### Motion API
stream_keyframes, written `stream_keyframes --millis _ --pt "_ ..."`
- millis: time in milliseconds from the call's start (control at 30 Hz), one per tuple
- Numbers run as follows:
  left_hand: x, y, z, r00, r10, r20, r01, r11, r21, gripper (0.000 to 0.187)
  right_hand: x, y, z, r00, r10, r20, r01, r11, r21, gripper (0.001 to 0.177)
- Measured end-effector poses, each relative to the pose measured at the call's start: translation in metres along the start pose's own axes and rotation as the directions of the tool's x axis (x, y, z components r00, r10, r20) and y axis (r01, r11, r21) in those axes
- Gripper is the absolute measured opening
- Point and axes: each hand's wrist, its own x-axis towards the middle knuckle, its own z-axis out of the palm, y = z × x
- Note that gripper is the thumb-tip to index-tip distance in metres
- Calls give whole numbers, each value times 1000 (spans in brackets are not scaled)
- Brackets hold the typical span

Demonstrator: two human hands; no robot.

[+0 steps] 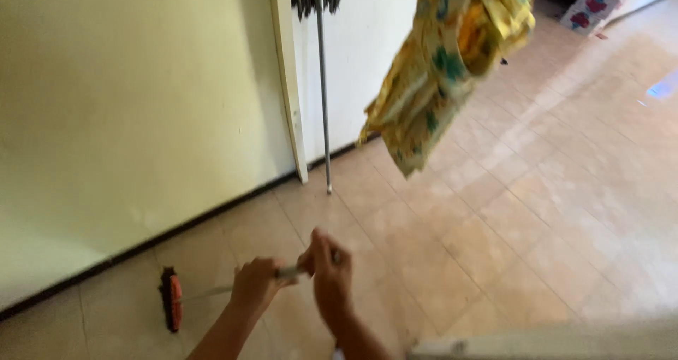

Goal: The person sweeps the tiled floor with a broom, moving from a bedroom corner along the walls, around a bed, and into an adjacent living area. The person sweeps near furniture and along baseboards, gathering debris into a small pile.

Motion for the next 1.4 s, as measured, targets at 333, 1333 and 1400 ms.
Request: stream_keyframes --millis 333,1333,1400 --pt "241 5 84 993 -108 -41 106 994 -39 14 180 65 -44 988 92 124 -68 980 -188 44" --pt "274 464 18 761 646 -59 -628 710 -318 24 273 -251 -291 714 -422 -559 504 863 -8 50" --pt "303 457 54 743 645 -181 -661 662 -354 11 297 -236 -306 706 -314 -635 391 920 -20 52"
